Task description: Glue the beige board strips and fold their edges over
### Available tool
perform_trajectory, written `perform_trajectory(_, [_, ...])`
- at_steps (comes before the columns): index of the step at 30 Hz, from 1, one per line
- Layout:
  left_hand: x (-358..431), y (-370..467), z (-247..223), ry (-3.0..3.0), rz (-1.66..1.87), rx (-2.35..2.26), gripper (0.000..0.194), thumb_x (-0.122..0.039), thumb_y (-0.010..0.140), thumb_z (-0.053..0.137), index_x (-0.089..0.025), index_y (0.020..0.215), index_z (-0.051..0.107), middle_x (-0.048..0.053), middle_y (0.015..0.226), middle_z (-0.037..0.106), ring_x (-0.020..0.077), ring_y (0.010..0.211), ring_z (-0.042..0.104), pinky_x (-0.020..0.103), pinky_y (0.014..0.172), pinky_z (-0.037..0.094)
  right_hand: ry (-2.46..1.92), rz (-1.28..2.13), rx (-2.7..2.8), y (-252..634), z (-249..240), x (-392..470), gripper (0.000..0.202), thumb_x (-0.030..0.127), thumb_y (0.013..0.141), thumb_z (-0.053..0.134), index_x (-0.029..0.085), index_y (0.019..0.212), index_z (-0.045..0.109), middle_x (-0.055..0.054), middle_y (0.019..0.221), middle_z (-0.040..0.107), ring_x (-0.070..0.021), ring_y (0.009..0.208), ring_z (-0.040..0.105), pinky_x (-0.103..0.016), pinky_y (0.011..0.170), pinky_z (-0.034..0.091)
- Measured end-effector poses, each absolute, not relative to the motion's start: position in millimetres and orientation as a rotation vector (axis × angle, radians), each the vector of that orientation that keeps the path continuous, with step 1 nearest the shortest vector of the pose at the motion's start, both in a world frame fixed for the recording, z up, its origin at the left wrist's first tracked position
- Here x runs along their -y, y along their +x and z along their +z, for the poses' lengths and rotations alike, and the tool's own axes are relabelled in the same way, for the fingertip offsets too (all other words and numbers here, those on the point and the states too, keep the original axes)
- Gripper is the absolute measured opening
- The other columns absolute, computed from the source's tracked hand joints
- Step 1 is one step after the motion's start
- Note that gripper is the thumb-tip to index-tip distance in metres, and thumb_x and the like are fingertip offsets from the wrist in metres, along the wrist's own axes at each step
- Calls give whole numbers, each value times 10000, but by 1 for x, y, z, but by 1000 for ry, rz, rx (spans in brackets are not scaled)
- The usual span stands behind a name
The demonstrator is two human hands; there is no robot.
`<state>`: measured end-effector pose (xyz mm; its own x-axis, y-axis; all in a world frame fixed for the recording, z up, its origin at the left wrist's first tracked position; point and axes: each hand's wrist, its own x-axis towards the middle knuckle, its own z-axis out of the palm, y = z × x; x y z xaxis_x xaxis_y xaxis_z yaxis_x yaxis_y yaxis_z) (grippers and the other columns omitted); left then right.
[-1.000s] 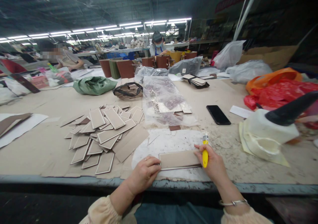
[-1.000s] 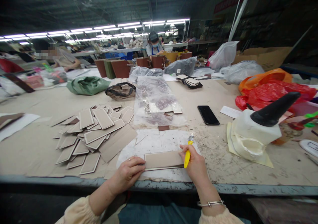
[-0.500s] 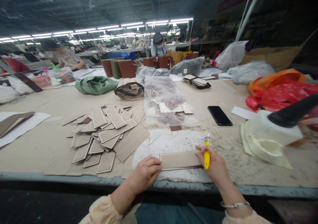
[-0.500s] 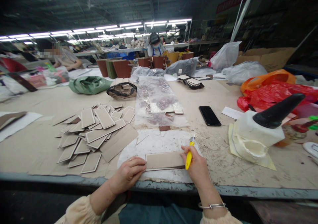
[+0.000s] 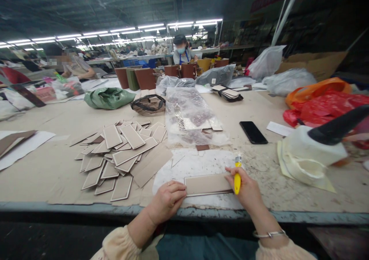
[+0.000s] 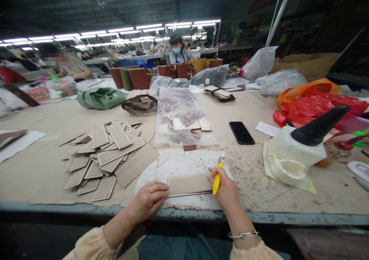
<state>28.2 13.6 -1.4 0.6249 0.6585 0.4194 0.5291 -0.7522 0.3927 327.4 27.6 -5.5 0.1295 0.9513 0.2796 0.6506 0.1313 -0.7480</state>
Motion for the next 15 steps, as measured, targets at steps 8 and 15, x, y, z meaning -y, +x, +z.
perform_trajectory(8, [-14,29,3,2666,773,-1029,173,-140,867,528,-206,914,681,80,1066,665,195,974,606,366,863,528,-1608,478,1598,327,-6,-26,114,352,834,546,270,797,477,-49,1039,725,-217,894,705,-336,737,561])
perform_trajectory(15, [-16,28,-2,2687,760,-975,168,-127,855,530,-194,914,672,63,1106,683,221,1093,582,401,942,512,-1626,487,1622,328,-8,-27,89,342,843,536,270,822,488,-44,1058,720,-210,894,706,-323,734,560])
